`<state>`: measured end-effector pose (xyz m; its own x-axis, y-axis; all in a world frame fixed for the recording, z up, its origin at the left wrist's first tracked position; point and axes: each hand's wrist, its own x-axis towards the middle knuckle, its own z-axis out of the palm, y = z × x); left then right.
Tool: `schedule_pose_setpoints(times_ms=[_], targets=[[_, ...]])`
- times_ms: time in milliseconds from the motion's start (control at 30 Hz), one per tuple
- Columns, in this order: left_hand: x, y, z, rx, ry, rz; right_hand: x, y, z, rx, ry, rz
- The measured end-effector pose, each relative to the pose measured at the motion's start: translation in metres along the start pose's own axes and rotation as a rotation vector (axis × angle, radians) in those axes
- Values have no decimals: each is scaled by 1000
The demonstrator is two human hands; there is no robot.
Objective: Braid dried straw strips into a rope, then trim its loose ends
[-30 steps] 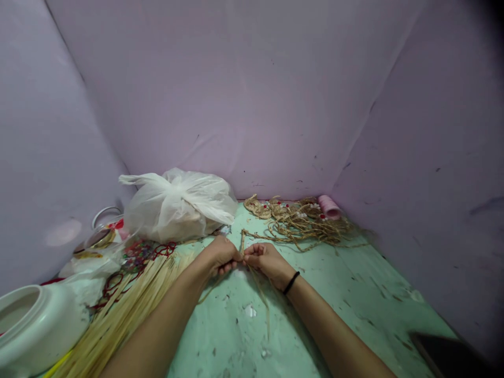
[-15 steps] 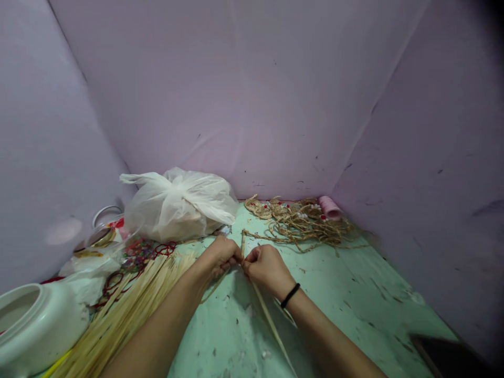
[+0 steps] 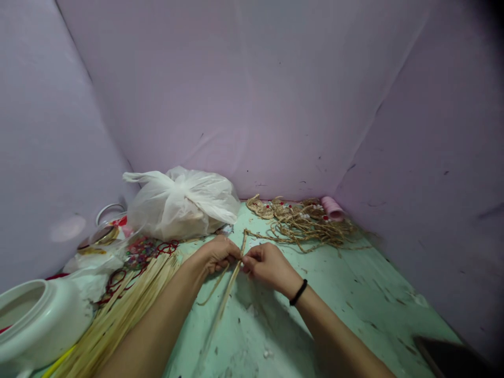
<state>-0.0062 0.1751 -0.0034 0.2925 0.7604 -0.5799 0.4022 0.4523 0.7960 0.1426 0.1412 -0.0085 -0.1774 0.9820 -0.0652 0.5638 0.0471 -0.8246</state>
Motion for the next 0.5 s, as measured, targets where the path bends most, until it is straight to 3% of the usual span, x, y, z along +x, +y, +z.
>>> schedule_pose_setpoints(times_ms=[133,267,333,500], targets=[[-2,1,0,-51,-37,35,9,6,-3,326,92,161],[-1,0,0,-75,-77,47,3,-7,3,636,-120,313],[2,-3,0,-67,-82,62,0,-10,7,643,-198,342],[4,-7,-2,84,-32,73,3,0,13,448,-125,320]])
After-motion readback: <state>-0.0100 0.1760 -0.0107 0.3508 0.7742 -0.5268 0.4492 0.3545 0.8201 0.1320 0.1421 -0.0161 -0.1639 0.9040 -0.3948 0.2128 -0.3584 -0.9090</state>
